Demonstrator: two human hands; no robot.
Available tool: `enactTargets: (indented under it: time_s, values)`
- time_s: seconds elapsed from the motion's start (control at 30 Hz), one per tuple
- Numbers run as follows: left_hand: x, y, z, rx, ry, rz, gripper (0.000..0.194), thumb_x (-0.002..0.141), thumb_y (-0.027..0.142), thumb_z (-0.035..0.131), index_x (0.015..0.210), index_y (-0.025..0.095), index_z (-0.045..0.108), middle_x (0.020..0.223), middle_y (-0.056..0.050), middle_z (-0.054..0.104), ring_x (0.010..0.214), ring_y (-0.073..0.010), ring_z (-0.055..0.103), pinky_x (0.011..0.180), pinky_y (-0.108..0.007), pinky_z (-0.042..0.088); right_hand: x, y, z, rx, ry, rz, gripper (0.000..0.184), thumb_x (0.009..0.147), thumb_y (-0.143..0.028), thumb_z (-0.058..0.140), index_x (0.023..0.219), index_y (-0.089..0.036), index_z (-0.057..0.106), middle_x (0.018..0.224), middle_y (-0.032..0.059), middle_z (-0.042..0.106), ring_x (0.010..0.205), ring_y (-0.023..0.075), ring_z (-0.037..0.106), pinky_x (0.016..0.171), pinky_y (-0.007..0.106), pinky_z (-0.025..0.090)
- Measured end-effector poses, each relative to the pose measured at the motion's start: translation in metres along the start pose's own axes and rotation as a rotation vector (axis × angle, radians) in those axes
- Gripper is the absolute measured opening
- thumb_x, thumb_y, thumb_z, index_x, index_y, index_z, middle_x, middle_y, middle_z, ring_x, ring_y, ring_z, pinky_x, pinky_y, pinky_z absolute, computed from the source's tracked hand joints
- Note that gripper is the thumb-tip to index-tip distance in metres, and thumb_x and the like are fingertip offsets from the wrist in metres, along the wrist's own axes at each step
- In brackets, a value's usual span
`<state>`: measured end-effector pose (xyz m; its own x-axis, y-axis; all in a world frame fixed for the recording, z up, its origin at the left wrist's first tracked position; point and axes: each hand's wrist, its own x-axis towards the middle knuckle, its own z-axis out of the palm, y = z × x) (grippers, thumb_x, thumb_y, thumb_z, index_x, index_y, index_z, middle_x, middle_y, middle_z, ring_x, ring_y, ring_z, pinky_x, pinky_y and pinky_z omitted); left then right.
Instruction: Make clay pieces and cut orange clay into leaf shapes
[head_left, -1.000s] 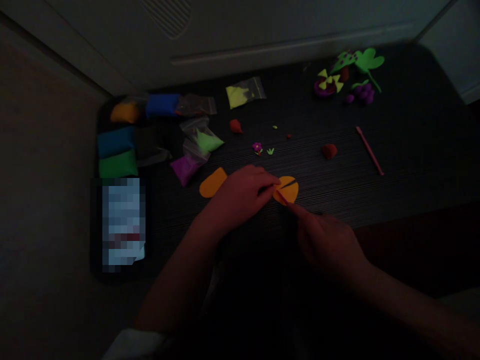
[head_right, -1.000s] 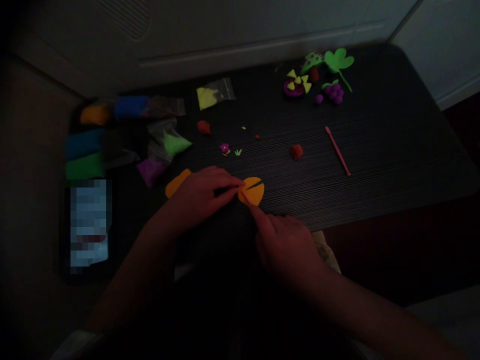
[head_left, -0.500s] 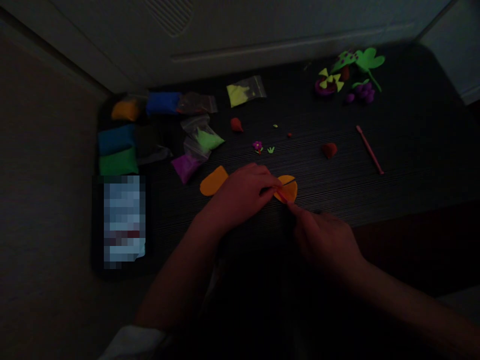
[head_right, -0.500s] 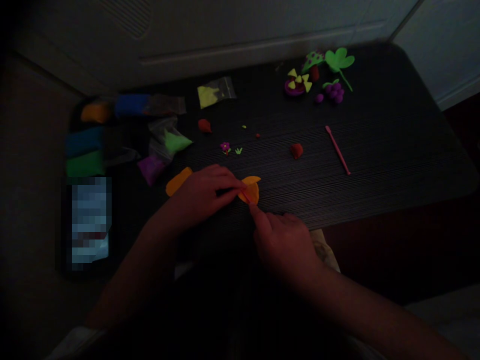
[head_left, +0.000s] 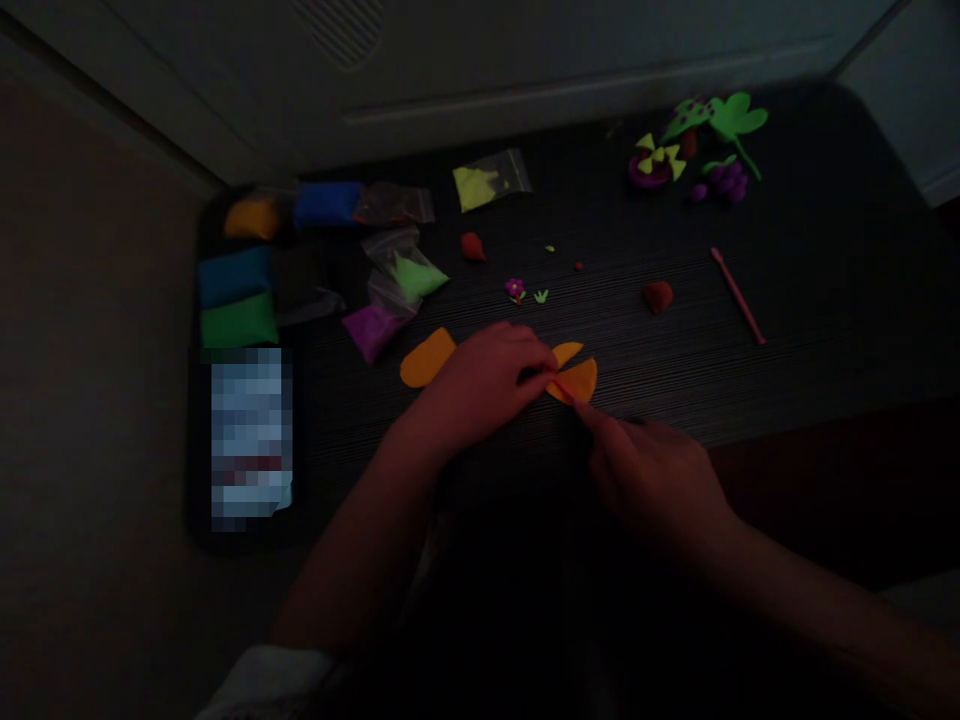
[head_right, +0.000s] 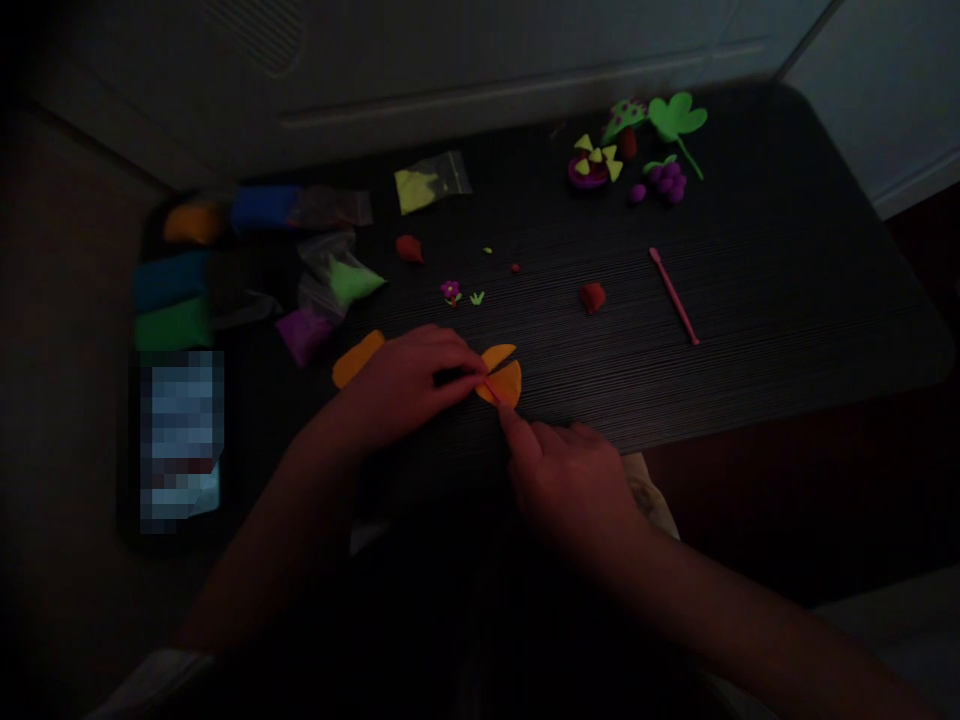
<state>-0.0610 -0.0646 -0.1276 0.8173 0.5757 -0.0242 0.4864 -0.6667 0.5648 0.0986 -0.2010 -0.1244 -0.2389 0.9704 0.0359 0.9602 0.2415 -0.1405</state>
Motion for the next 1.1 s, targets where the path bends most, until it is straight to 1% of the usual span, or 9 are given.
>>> enactTargets:
  time_s: [0.1,0.2,0.4,0.57,0.7,0.83,0.93,1.1]
  values:
    - [0.0,0.0,0.001,-0.005,0.004,0.007,0.017,0.085,0.024,0.05,0.09,0.02,0.066,0.09,-0.002,0.063,0.088,-0.0165,0.055,0.079,-0.032,0.043,-0.006,0.002,0.001,0.0,-0.016,-0.014,0.036,0.083,-0.013,0.046,0.118,-0.011,0.054,0.074,0.0017,0.07,0.056,0.0153,0.061,0.056,0.03,0.037]
    - [0.001,0.001,0.001,0.0,0.0,0.006,0.016,0.085,0.024,0.051,0.091,0.02,0.066,0.09,-0.002,0.062,0.088,-0.0165,0.055,0.079,-0.032,0.043,-0.011,0.003,0.004,-0.011,0.003,-0.021,0.035,0.083,-0.014,0.046,0.117,-0.011,0.054,0.075,0.0023,0.07,0.057,0.0154,0.061,0.057,0.03,0.038]
    - [0.001,0.001,0.001,0.004,0.003,0.01,0.015,0.084,0.022,0.052,0.09,0.019,0.065,0.091,-0.003,0.063,0.088,-0.0164,0.055,0.079,-0.032,0.043,-0.019,0.005,0.007,0.001,0.023,-0.02,0.035,0.083,-0.015,0.047,0.118,-0.01,0.053,0.073,0.0013,0.07,0.055,0.0152,0.06,0.058,0.03,0.039]
    - [0.001,0.001,0.001,0.002,0.011,0.005,0.014,0.084,0.023,0.052,0.09,0.019,0.064,0.091,-0.003,0.063,0.088,-0.0164,0.056,0.079,-0.032,0.044,-0.031,0.007,0.007,0.002,0.037,-0.032,0.037,0.084,-0.016,0.048,0.12,-0.01,0.051,0.071,0.0001,0.069,0.054,0.0152,0.059,0.058,0.03,0.04]
    - [0.001,0.0,0.001,-0.012,0.007,0.007,0.014,0.084,0.024,0.052,0.09,0.018,0.064,0.09,-0.003,0.062,0.087,-0.0161,0.056,0.078,-0.031,0.044,-0.04,0.01,0.006,0.012,0.021,-0.044,0.039,0.082,-0.015,0.049,0.121,-0.01,0.051,0.071,0.0004,0.069,0.056,0.0152,0.06,0.058,0.03,0.042]
    - [0.001,0.0,0.001,-0.022,0.01,0.006,0.014,0.084,0.024,0.052,0.09,0.018,0.064,0.09,-0.003,0.062,0.087,-0.0157,0.056,0.079,-0.031,0.044,-0.048,0.013,0.004,0.037,0.003,-0.05,0.039,0.082,-0.014,0.047,0.121,-0.012,0.051,0.074,0.0018,0.07,0.061,0.0156,0.062,0.061,0.029,0.045]
    - [0.001,-0.001,0.002,-0.023,0.006,0.009,0.015,0.084,0.023,0.052,0.09,0.018,0.064,0.09,-0.003,0.062,0.087,-0.0157,0.056,0.079,-0.031,0.044,-0.054,0.014,0.003,0.053,0.029,-0.069,0.037,0.082,-0.011,0.046,0.119,-0.01,0.052,0.076,0.0037,0.071,0.061,0.0156,0.063,0.06,0.029,0.046]
    - [0.0,0.0,0.001,-0.027,0.022,0.021,0.018,0.085,0.023,0.052,0.095,0.019,0.066,0.093,-0.003,0.063,0.09,-0.0158,0.055,0.081,-0.032,0.043,-0.066,0.021,0.002,0.135,0.013,-0.072,0.033,0.082,-0.012,0.044,0.114,-0.011,0.052,0.066,0.0024,0.066,0.055,0.0157,0.06,0.053,0.028,0.045]
